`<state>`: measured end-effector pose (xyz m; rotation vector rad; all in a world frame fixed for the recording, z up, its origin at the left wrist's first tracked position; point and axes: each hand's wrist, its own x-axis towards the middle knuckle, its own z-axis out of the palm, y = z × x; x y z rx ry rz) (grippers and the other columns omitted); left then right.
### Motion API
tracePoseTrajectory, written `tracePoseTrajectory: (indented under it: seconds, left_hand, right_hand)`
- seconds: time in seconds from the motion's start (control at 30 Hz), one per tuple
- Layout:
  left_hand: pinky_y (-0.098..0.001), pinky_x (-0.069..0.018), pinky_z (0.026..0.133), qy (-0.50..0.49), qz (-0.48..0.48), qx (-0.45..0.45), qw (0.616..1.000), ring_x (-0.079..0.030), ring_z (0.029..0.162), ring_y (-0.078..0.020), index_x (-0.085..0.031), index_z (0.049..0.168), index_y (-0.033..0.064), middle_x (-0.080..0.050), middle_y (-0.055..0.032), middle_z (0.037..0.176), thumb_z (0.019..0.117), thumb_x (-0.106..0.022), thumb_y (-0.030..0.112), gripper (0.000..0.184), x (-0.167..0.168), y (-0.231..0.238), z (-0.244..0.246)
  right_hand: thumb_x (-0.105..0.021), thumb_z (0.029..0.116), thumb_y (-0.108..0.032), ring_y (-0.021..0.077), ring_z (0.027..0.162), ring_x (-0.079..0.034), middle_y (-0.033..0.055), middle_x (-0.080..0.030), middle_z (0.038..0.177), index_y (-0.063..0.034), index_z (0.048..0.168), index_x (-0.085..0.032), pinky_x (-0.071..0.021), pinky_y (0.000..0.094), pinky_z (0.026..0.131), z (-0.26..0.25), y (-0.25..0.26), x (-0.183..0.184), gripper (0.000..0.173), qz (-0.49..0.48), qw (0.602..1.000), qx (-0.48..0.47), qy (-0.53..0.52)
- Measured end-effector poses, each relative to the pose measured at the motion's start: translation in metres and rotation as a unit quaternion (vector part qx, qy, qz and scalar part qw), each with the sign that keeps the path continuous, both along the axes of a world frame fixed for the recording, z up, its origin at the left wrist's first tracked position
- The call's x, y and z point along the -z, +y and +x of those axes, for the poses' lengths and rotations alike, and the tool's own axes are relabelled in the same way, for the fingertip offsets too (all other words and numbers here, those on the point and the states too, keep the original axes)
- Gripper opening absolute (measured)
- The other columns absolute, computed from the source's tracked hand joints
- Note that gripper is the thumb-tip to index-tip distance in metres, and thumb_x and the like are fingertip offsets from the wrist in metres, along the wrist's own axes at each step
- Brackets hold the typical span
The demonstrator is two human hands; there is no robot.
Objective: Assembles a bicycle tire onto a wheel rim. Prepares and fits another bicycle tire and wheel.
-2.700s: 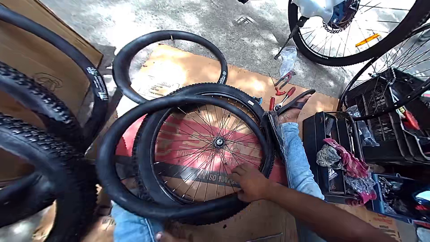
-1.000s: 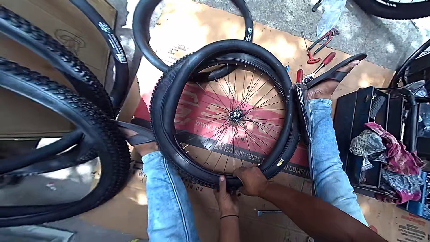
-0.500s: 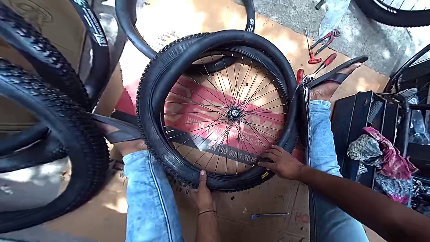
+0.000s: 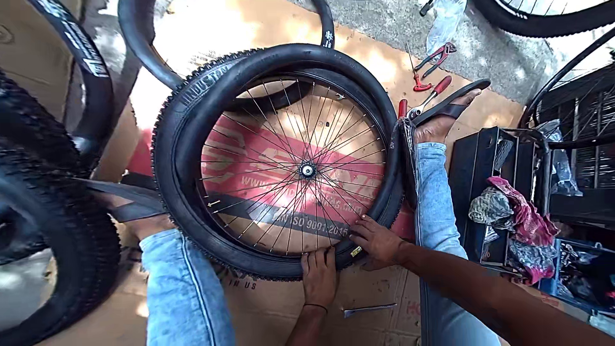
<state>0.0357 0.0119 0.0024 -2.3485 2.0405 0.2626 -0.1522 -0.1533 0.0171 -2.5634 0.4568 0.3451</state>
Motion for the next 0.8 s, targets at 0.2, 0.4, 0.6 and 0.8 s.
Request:
tracePoseTrajectory:
  seconds: [0.2,0.4,0.6,0.8]
  left_hand:
    - [-0.0569,-0.0420,0.107,0.031,0.064,0.014,0.997,-0.066,0.105,-0.0321,-0.073,0.110,0.0153,-0.070,-0.0088,0.105,0.0699,-0.086,0.030,0.045,-0.003,-0.005,0.007]
    - [-0.0731,-0.0208,0.116,0.072,-0.051,-0.179,0.980,-0.036,0.141,-0.0587,-0.055,0.140,0.0006,-0.043,-0.0371,0.149,0.0561,-0.090,0.030,0.096,-0.029,0.027,0.011]
    - [-0.0465,-0.0342,0.118,0.416,-0.181,-0.615,0.645,-0.033,0.147,-0.0330,-0.007,0.162,0.0018,-0.024,-0.0252,0.163,0.0909,-0.068,0.013,0.095,-0.074,0.025,0.015]
    - [-0.0481,-0.0613,0.085,0.572,-0.182,-0.656,0.458,-0.072,0.098,-0.0281,-0.054,0.137,0.0022,-0.070,-0.0190,0.113,0.0929,-0.075,0.020,0.052,-0.030,0.001,0.114]
  right_hand:
    - [-0.063,0.0939,-0.008,0.0370,0.118,-0.061,0.0190,-0.064,0.122,-0.0034,0.125,-0.061,-0.0471,0.0530,0.106,0.019,0.008,-0.009,0.032,0.027,0.994,-0.048,0.090]
    - [-0.076,0.0845,-0.021,0.0403,0.095,-0.068,0.0188,-0.068,0.110,-0.0076,0.125,-0.059,-0.0544,0.0610,0.075,0.050,0.013,-0.024,0.046,0.135,0.982,-0.012,0.135]
    - [-0.079,0.0828,-0.032,0.0395,0.100,-0.070,0.0180,-0.070,0.116,-0.0108,0.134,-0.057,-0.0547,0.0624,0.081,0.131,0.071,-0.055,0.060,0.216,0.959,0.160,0.093]
    - [-0.076,0.0869,-0.032,0.0356,0.105,-0.070,0.0147,-0.072,0.117,-0.0205,0.157,-0.035,-0.0553,0.0571,0.090,0.184,0.098,-0.061,0.081,0.272,0.921,0.263,0.091]
